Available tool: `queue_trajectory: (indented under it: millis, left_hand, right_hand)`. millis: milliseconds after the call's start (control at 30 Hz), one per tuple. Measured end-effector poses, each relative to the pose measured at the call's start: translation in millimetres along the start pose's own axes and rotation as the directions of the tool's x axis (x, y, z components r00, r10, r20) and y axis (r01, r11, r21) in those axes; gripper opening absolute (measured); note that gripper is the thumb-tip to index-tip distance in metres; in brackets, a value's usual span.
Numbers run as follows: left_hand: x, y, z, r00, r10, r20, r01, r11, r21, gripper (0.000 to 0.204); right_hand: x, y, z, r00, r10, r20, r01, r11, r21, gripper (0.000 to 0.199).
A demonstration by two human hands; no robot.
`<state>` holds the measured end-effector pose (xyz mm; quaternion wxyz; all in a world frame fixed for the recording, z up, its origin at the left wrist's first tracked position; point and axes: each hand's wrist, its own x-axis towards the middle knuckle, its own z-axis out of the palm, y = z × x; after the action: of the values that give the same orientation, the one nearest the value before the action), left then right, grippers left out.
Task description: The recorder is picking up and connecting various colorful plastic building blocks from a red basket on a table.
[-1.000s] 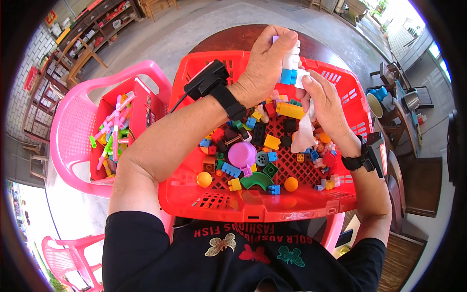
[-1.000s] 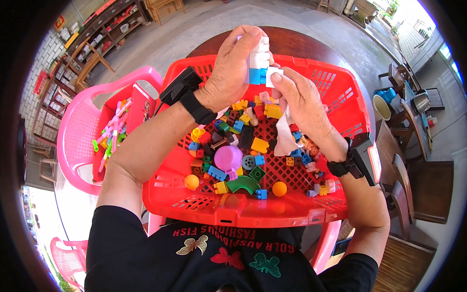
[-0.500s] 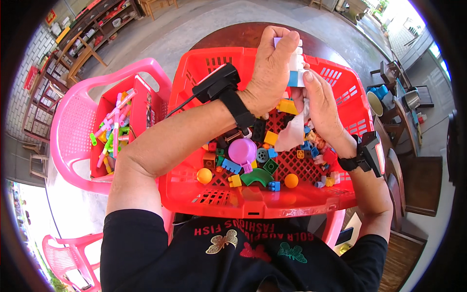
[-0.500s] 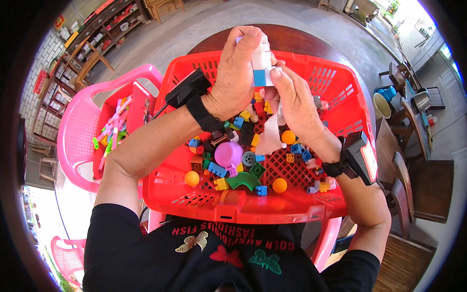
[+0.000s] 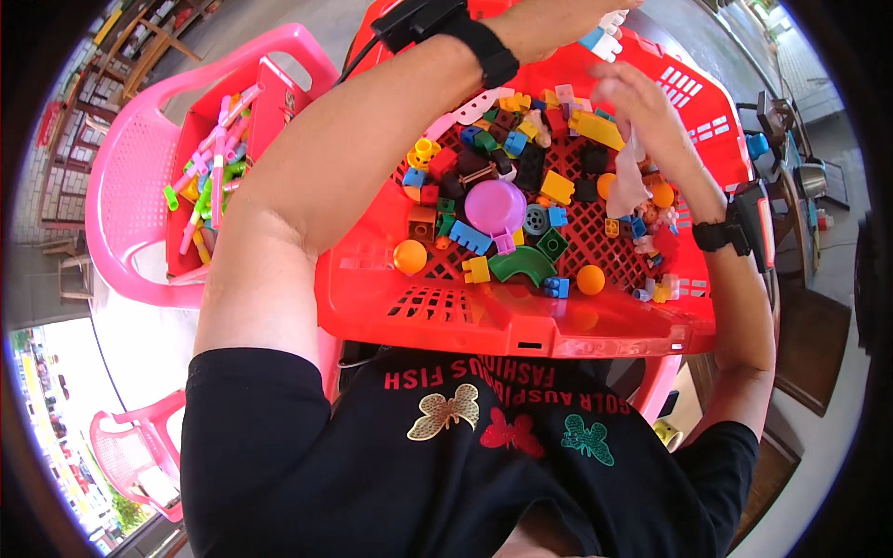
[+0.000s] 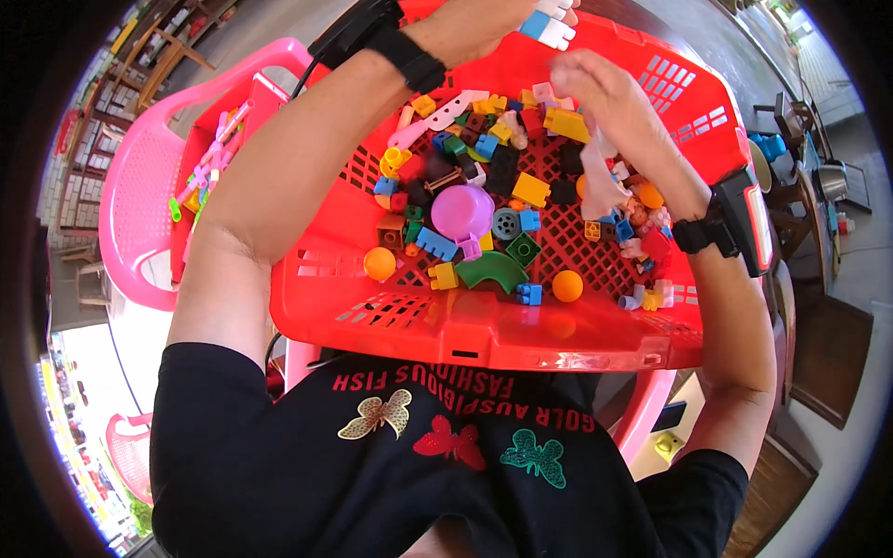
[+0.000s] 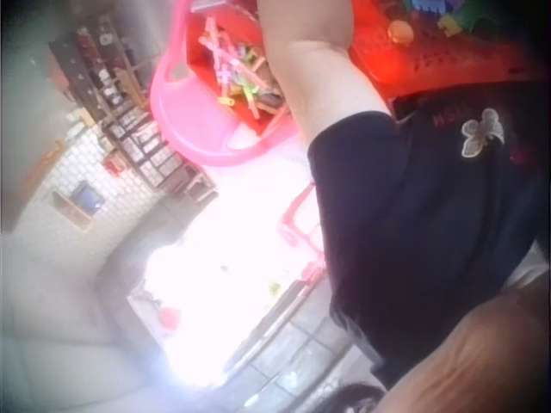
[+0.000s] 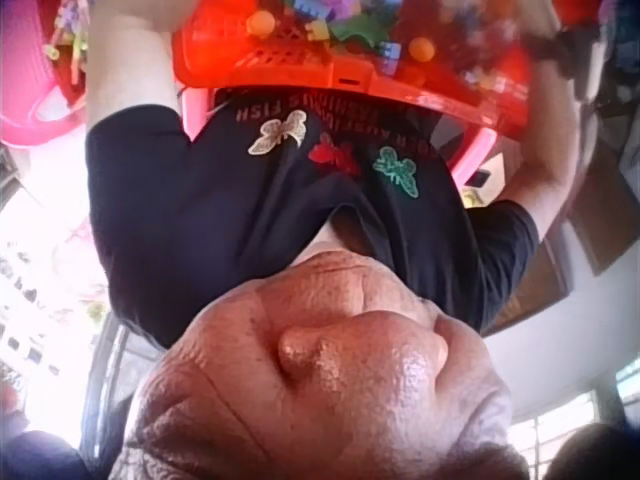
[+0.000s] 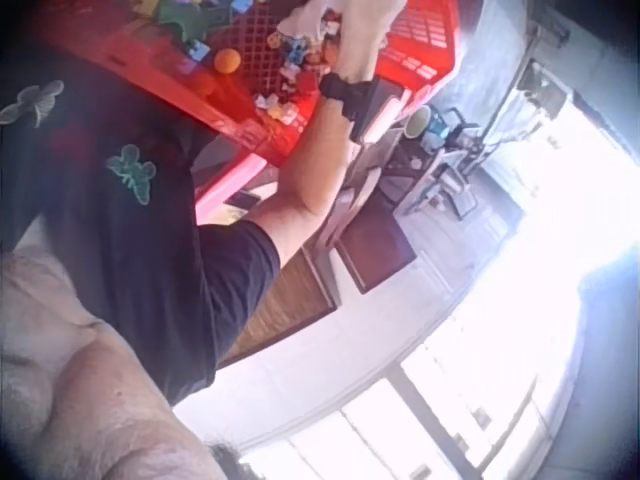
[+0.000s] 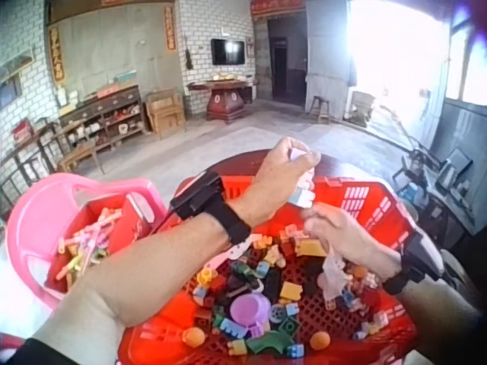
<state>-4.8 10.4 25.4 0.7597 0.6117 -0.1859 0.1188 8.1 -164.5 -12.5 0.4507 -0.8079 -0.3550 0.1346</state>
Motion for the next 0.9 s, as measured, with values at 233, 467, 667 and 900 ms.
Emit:
queue_trajectory:
  millis: [233, 467, 667, 900]
  left_hand:
    - [12, -5, -15, 0.99, -0.056, -0.129, 0.044, 0.995, -0.095, 0.026]
    - [18, -16, -13, 0.985, -0.01, -0.173, -0.009, 0.994, -0.107, 0.035]
    - [19, -15, -14, 0.976, -0.011, -0.216, -0.046, 0.965, -0.257, 0.029]
    - [10, -8, -17, 0.986, -0.084, -0.144, 0.025, 0.929, -0.368, 0.033]
  right_hand:
    - [1, 5, 26, 0.875, -0.31, 0.371, 0.473, 0.705, -0.528, 0.035]
    - [39, 16, 72, 0.832, -0.124, 0.542, 0.524, 0.496, -0.692, 0.033]
    - [40, 45, 68, 0.735, -0.344, 0.584, 0.677, 0.346, -0.649, 0.027]
    - [28, 33, 81, 0.817, -0.276, 0.507, 0.573, 0.491, -0.656, 0.024]
